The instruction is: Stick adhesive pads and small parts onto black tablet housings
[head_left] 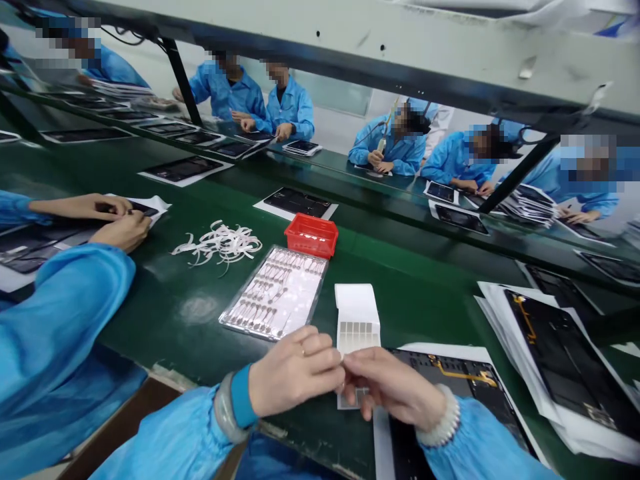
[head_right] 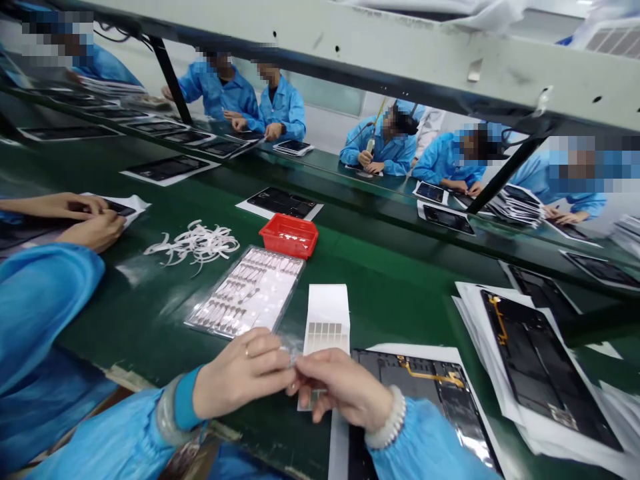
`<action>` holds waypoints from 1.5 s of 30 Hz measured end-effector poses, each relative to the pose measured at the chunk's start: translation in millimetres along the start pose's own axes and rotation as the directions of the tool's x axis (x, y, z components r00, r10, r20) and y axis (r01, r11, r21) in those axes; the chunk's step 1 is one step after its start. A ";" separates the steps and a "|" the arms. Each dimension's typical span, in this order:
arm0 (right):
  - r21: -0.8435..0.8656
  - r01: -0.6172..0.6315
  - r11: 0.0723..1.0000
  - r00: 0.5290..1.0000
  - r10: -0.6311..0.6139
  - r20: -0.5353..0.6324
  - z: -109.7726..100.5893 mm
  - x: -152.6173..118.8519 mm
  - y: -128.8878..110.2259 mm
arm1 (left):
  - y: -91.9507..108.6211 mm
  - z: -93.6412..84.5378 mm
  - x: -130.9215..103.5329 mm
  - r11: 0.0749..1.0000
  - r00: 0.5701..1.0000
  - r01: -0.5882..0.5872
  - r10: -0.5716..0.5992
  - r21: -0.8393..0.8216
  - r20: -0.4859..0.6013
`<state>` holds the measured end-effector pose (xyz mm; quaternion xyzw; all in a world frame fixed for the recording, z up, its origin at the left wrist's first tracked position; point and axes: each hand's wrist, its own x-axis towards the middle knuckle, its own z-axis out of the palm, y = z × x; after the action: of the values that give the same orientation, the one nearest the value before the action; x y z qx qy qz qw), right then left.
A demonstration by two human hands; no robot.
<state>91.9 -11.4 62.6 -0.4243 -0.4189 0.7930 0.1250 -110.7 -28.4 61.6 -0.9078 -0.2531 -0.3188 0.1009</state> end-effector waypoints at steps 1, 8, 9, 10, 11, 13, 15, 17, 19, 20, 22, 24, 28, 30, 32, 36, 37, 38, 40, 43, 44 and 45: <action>0.039 -0.027 0.999 0.999 0.026 0.027 3.7 6.5 0.7 | 4.1 -1.3 -1.8 0.999 0.999 -0.036 0.036 0.013 0.006; -0.012 -0.003 1.000 0.998 0.003 -0.056 18.0 31.6 4.6 | 9.3 -1.0 -18.4 0.998 0.998 0.066 -0.066 -0.009 0.002; -0.067 0.052 0.996 0.993 -0.059 -0.105 18.5 34.5 3.5 | 9.5 0.9 -21.0 0.987 0.987 0.157 -0.157 -0.024 -0.030; -0.124 0.102 0.987 0.982 -0.120 -0.149 18.5 37.2 2.2 | 9.7 3.3 -23.6 0.968 0.966 0.248 -0.250 -0.036 -0.067; -0.176 0.140 0.974 0.968 -0.172 -0.182 18.2 39.8 0.9 | 10.0 6.1 -26.1 0.944 0.939 0.327 -0.329 -0.040 -0.104; -0.249 0.181 0.951 0.951 -0.234 -0.202 17.4 44.5 -0.7 | 10.7 12.1 -30.6 0.911 0.898 0.411 -0.408 -0.014 -0.162; -0.300 0.198 0.933 0.948 -0.260 -0.182 17.2 48.0 -0.6 | 11.7 17.2 -33.3 0.901 0.890 0.431 -0.418 0.038 -0.183; -0.358 0.224 0.907 0.940 -0.298 -0.165 18.4 50.3 0.8 | 13.8 20.6 -33.5 0.897 0.890 0.434 -0.412 0.086 -0.198; -0.440 0.267 0.857 0.917 -0.367 -0.158 20.9 51.4 1.9 | 15.8 22.4 -31.8 0.886 0.884 0.450 -0.424 0.116 -0.195; -0.485 0.288 0.825 0.901 -0.405 -0.153 22.3 51.5 2.1 | 15.9 22.7 -30.9 0.875 0.877 0.468 -0.443 0.122 -0.186; -0.550 0.314 0.774 0.879 -0.456 -0.140 24.3 50.9 1.3 | 11.9 22.5 -30.2 0.845 0.851 0.520 -0.501 0.123 -0.159; -0.559 0.303 0.772 0.878 -0.454 -0.153 23.8 48.9 -0.6 | 1.2 20.8 -31.5 0.801 0.814 0.580 -0.562 0.146 -0.151; -0.456 0.194 0.868 0.917 -0.326 -0.230 13.3 37.5 -4.0 | -20.1 14.7 -31.8 0.740 0.777 0.630 -0.607 0.236 -0.171; -0.413 0.137 0.901 0.936 -0.254 -0.243 5.6 26.5 -3.4 | -15.3 14.3 -24.3 0.783 0.815 0.578 -0.566 0.232 -0.119; -0.385 0.085 0.919 0.953 -0.188 -0.239 -1.5 11.4 -0.4 | 2.2 18.0 -11.3 0.860 0.871 0.490 -0.490 0.139 -0.041; -0.510 0.183 0.840 0.890 -0.362 -0.278 -11.4 -29.0 15.0 | 47.1 34.0 17.5 0.915 0.922 0.383 -0.387 -0.128 -0.006; -0.578 0.229 0.783 0.832 -0.466 -0.301 -12.9 -39.7 20.9 | 55.9 38.9 23.5 0.906 0.922 0.381 -0.388 -0.185 -0.005; -0.638 0.261 0.724 0.766 -0.558 -0.319 -14.2 -49.9 27.6 | 63.2 44.0 28.9 0.894 0.922 0.377 -0.387 -0.243 0.007; -0.701 0.292 0.650 0.670 -0.662 -0.335 -16.9 -67.9 42.1 | 74.4 55.1 37.7 0.870 0.933 0.348 -0.358 -0.350 0.036; -0.698 0.326 0.638 0.625 -0.699 -0.346 -26.3 -91.5 63.7 | 84.9 73.2 41.4 0.894 0.969 0.236 -0.248 -0.381 0.016; -0.690 0.326 0.646 0.611 -0.701 -0.368 -32.2 -100.2 70.1 | 86.4 79.0 38.9 0.918 0.978 0.196 -0.208 -0.344 0.004; -0.684 0.314 0.658 0.592 -0.699 -0.401 -39.8 -110.1 75.9 | 86.5 84.5 34.2 0.940 0.986 0.161 -0.168 -0.299 0.005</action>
<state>201.8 -97.0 55.1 -0.5370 -0.6651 0.3703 0.3636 2.1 -59.4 15.7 -0.8850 -0.2759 -0.3699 -0.0619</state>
